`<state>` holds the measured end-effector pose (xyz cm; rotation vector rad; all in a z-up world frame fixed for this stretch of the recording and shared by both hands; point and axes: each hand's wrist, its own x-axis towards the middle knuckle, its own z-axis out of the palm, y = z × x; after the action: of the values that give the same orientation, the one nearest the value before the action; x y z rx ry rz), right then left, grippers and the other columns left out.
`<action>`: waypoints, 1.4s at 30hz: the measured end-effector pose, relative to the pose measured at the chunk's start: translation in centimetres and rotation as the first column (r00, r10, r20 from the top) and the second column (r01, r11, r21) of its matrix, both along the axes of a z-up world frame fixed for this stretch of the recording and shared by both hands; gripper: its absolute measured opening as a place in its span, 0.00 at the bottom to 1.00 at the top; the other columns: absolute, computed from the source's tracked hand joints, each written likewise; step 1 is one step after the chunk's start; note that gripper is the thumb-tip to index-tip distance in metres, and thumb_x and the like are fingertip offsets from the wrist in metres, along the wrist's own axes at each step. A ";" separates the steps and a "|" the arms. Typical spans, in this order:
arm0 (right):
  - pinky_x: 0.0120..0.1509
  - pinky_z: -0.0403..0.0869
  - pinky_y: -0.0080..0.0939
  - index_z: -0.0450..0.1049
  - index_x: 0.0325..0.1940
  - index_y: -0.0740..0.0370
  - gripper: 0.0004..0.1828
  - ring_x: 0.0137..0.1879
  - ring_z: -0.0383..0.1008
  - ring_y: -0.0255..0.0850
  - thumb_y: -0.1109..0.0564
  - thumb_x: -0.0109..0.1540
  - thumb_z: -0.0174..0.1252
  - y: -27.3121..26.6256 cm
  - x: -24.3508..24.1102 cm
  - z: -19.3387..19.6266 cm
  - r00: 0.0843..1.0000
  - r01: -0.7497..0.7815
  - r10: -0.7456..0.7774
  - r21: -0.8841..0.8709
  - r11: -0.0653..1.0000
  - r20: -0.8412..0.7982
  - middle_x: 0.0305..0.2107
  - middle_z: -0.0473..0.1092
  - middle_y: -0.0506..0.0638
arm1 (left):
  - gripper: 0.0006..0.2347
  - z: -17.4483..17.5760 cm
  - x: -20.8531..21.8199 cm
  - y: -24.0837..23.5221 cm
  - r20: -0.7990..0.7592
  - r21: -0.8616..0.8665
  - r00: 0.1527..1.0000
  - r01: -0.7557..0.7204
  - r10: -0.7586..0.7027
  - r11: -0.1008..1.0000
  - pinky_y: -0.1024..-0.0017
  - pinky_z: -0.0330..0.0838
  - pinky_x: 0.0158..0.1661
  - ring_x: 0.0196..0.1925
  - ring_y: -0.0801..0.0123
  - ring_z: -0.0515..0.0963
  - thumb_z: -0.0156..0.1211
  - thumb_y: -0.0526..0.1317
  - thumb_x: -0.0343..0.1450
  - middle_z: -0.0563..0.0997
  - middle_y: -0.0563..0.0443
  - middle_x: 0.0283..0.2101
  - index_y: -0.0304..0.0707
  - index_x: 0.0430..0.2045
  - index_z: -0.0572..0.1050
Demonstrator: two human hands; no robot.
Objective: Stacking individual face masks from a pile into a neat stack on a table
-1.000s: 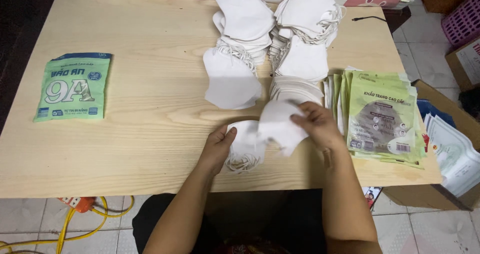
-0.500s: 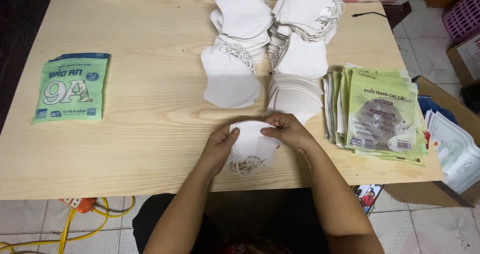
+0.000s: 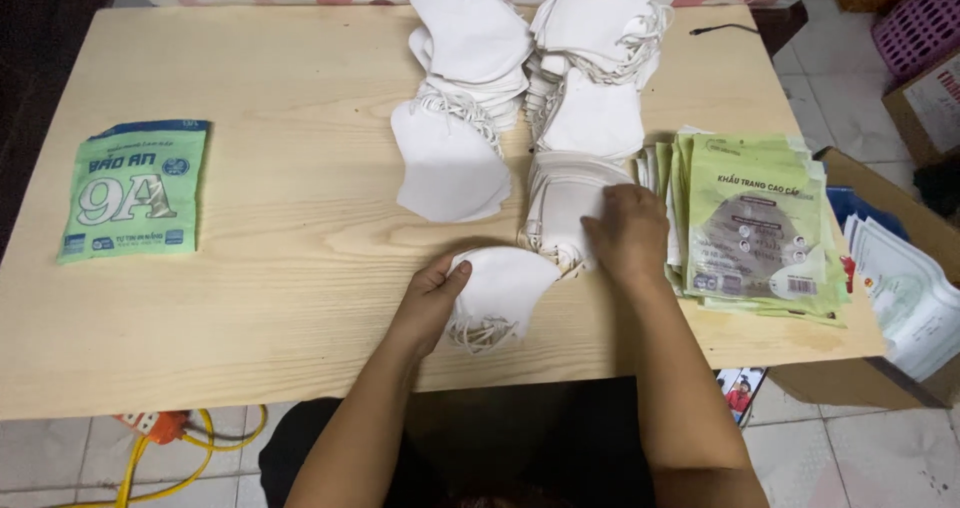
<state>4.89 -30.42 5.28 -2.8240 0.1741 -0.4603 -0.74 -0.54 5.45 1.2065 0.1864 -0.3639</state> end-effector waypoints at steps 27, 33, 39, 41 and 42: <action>0.53 0.75 0.49 0.81 0.43 0.50 0.07 0.50 0.79 0.50 0.53 0.61 0.66 -0.4 0.4 -0.9 0.990 0.058 -0.079 0.161 0.985 0.121 0.40 0.74 0.48 | 0.15 -1.1 1.5 -0.2 0.163 0.130 0.986 -0.001 -0.020 0.992 0.58 0.77 0.52 0.51 0.60 0.81 0.53 0.37 0.77 0.83 0.36 0.48 0.32 0.58 0.74; 0.55 0.75 0.53 0.79 0.43 0.61 0.05 0.53 0.78 0.57 0.64 0.64 0.66 -1.2 -1.5 3.3 0.911 -0.199 0.135 0.127 0.972 0.391 0.43 0.76 0.57 | 0.17 -1.8 1.6 -0.3 0.153 0.187 0.987 0.019 -0.049 0.982 0.54 0.74 0.56 0.55 0.56 0.78 0.52 0.39 0.79 0.80 0.33 0.53 0.30 0.61 0.71; 0.46 0.72 0.49 0.74 0.50 0.67 0.04 0.39 0.74 0.53 0.68 0.71 0.57 -2.4 -2.8 5.1 0.846 -0.397 0.151 0.416 0.818 0.511 0.33 0.70 0.62 | 0.17 -1.1 0.9 0.2 0.177 0.215 0.984 -0.007 -0.032 0.977 0.53 0.73 0.57 0.58 0.57 0.78 0.53 0.39 0.77 0.80 0.33 0.54 0.30 0.60 0.72; 0.45 0.72 0.44 0.73 0.50 0.65 0.05 0.37 0.72 0.46 0.68 0.70 0.57 -1.5 -3.3 5.9 0.876 -0.404 0.144 0.537 0.740 0.461 0.31 0.69 0.56 | 0.16 -0.9 0.9 0.1 0.185 0.190 0.982 -0.004 -0.031 0.982 0.54 0.73 0.56 0.58 0.57 0.77 0.53 0.39 0.78 0.80 0.34 0.54 0.32 0.60 0.73; 0.43 0.73 0.40 0.73 0.50 0.63 0.06 0.35 0.69 0.39 0.68 0.70 0.57 -1.1 -3.5 6.3 0.902 -0.396 0.144 0.651 0.647 0.406 0.30 0.68 0.51 | 0.16 -0.8 0.9 0.1 0.193 0.168 0.981 -0.001 -0.032 0.986 0.55 0.73 0.56 0.57 0.58 0.77 0.52 0.38 0.78 0.81 0.35 0.53 0.33 0.59 0.74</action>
<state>1.37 -31.50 11.54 -1.9059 -0.1273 -0.6067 0.18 -0.43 4.66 1.4019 0.0384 -0.2447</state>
